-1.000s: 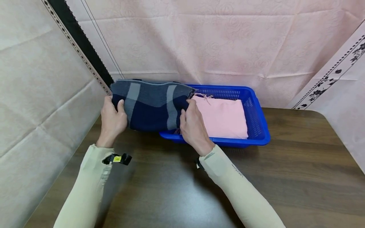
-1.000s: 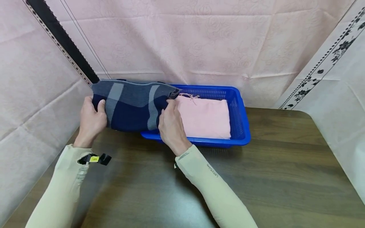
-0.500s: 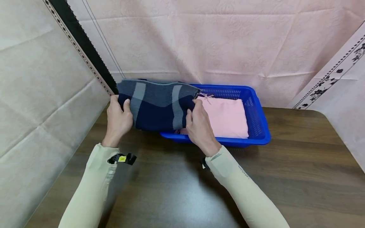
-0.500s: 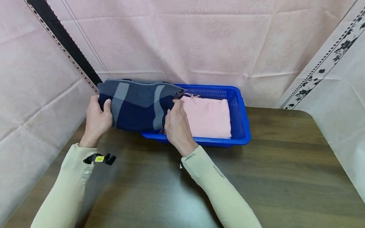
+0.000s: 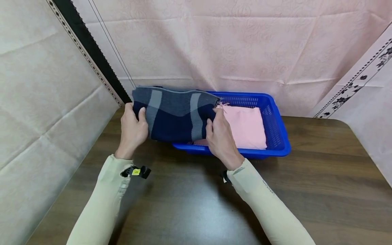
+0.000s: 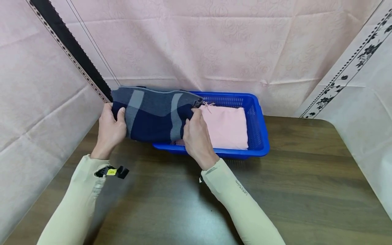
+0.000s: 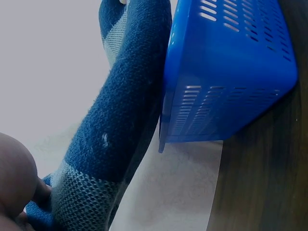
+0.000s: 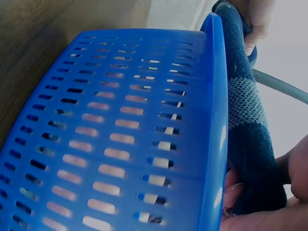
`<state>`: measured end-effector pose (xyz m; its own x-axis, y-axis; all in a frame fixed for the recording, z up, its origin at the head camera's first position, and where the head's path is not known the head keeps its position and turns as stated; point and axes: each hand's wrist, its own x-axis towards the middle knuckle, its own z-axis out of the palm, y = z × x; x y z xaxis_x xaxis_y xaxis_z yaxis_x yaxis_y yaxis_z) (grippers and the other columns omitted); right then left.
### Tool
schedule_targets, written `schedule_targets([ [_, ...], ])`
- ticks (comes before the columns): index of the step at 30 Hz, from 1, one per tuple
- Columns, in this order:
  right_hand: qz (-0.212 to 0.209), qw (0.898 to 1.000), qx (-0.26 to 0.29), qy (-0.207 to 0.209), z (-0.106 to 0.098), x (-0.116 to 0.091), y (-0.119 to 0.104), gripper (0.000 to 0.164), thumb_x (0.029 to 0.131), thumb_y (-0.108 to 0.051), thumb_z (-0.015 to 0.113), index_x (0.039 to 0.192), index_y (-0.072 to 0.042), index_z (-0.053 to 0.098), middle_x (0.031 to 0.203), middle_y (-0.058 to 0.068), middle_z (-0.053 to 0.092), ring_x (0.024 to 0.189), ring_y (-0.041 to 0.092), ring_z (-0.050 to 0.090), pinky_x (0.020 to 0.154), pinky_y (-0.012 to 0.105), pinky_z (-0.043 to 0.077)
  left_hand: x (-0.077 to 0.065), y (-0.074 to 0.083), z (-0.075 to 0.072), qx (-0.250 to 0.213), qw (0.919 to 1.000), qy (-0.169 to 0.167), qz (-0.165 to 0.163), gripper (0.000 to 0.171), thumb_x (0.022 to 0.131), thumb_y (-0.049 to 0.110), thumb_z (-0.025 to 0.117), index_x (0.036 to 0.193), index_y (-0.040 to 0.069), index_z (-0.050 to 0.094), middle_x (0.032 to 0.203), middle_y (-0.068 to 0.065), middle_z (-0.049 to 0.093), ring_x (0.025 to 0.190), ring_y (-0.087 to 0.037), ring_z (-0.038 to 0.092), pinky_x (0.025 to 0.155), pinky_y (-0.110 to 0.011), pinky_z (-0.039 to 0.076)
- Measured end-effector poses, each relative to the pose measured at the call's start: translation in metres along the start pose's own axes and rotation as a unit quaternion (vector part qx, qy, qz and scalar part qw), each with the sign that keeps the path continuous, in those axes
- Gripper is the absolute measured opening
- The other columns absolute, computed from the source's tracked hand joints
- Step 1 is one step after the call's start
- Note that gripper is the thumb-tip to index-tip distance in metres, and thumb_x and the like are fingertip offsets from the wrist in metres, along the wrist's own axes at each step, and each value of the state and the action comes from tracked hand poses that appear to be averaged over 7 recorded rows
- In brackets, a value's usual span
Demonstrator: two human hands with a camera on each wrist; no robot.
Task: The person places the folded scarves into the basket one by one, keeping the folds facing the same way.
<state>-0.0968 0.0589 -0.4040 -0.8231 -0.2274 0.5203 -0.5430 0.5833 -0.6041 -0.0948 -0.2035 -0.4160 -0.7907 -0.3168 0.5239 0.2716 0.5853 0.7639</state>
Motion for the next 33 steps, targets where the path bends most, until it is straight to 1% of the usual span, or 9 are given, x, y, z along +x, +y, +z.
schedule_targets([
  [3, 0.004, 1.0, -0.002, 0.001, -0.003, -0.002, 0.001, 0.045, 0.109, -0.012, 0.041, 0.148, 0.006, 0.03, 0.146, 0.028, 0.048, 0.125, 0.033, 0.054, 0.118, 0.049, 0.039, 0.0, 0.002, 0.002, -0.006, 1.0, -0.005, 0.001, 0.045, 0.11, 0.032, 0.038, 0.138, -0.004, 0.04, 0.131, -0.03, 0.054, 0.121, -0.04, 0.053, 0.104, -0.053, 0.041],
  [6, 0.008, 1.0, -0.002, 0.002, -0.006, -0.002, 0.004, 0.046, 0.109, -0.012, 0.041, 0.149, 0.006, 0.029, 0.154, 0.027, 0.042, 0.132, 0.033, 0.052, 0.12, 0.049, 0.036, 0.0, 0.005, 0.005, -0.01, 0.9999, -0.007, 0.004, 0.044, 0.11, 0.03, 0.039, 0.136, -0.005, 0.041, 0.131, -0.03, 0.054, 0.123, -0.04, 0.053, 0.105, -0.053, 0.041],
  [8, 0.009, 1.0, -0.003, 0.004, -0.008, -0.003, 0.005, 0.046, 0.109, -0.012, 0.041, 0.149, 0.006, 0.029, 0.156, 0.026, 0.04, 0.134, 0.033, 0.051, 0.12, 0.05, 0.035, 0.0, 0.007, 0.008, -0.013, 0.9999, -0.008, 0.007, 0.043, 0.11, 0.03, 0.04, 0.136, -0.005, 0.042, 0.13, -0.029, 0.055, 0.122, -0.04, 0.054, 0.105, -0.053, 0.041],
  [13, 0.012, 1.0, -0.006, 0.006, -0.012, -0.004, 0.01, 0.045, 0.109, -0.013, 0.04, 0.149, 0.006, 0.03, 0.151, 0.026, 0.045, 0.131, 0.033, 0.053, 0.118, 0.05, 0.038, -0.001, 0.009, 0.013, -0.014, 0.9997, -0.015, 0.01, 0.044, 0.11, 0.031, 0.04, 0.135, -0.006, 0.042, 0.128, -0.028, 0.055, 0.119, -0.038, 0.054, 0.103, -0.052, 0.042],
  [20, 0.012, 1.0, -0.006, 0.011, -0.02, -0.005, 0.017, 0.045, 0.109, -0.014, 0.04, 0.148, 0.005, 0.031, 0.148, 0.027, 0.047, 0.13, 0.034, 0.053, 0.118, 0.05, 0.039, -0.002, 0.01, 0.02, -0.021, 0.9993, -0.024, 0.021, 0.043, 0.11, 0.03, 0.04, 0.134, -0.006, 0.042, 0.12, -0.027, 0.055, 0.111, -0.036, 0.054, 0.097, -0.049, 0.042],
  [24, 0.004, 1.0, -0.012, 0.02, -0.023, -0.006, 0.02, 0.043, 0.109, -0.013, 0.041, 0.147, 0.005, 0.032, 0.144, 0.027, 0.05, 0.125, 0.035, 0.055, 0.116, 0.05, 0.041, -0.003, 0.013, 0.022, -0.025, 0.9987, -0.034, 0.027, 0.044, 0.111, 0.029, 0.038, 0.137, -0.006, 0.041, 0.124, -0.027, 0.055, 0.116, -0.037, 0.054, 0.101, -0.05, 0.042],
  [27, -0.001, 0.999, -0.021, 0.028, -0.026, -0.007, 0.023, 0.042, 0.109, -0.012, 0.041, 0.146, 0.006, 0.033, 0.142, 0.028, 0.051, 0.123, 0.036, 0.055, 0.114, 0.05, 0.042, -0.003, 0.014, 0.025, -0.03, 0.9982, -0.042, 0.032, 0.044, 0.111, 0.028, 0.038, 0.139, -0.006, 0.04, 0.123, -0.027, 0.055, 0.113, -0.037, 0.055, 0.098, -0.049, 0.043],
  [30, -0.003, 0.999, -0.028, 0.032, -0.028, -0.007, 0.026, 0.043, 0.109, -0.012, 0.041, 0.146, 0.007, 0.033, 0.142, 0.029, 0.05, 0.125, 0.037, 0.055, 0.115, 0.051, 0.042, -0.002, 0.015, 0.027, -0.033, 0.9978, -0.045, 0.036, 0.043, 0.111, 0.028, 0.038, 0.136, -0.006, 0.042, 0.118, -0.026, 0.055, 0.108, -0.036, 0.055, 0.094, -0.047, 0.043],
  [33, -0.003, 0.999, -0.032, 0.034, -0.03, -0.008, 0.028, 0.044, 0.108, -0.012, 0.041, 0.146, 0.008, 0.033, 0.143, 0.03, 0.05, 0.126, 0.038, 0.055, 0.115, 0.052, 0.041, -0.003, 0.017, 0.03, -0.035, 0.9978, -0.044, 0.036, 0.042, 0.11, 0.028, 0.038, 0.136, -0.006, 0.042, 0.12, -0.025, 0.055, 0.11, -0.036, 0.055, 0.096, -0.048, 0.043],
])
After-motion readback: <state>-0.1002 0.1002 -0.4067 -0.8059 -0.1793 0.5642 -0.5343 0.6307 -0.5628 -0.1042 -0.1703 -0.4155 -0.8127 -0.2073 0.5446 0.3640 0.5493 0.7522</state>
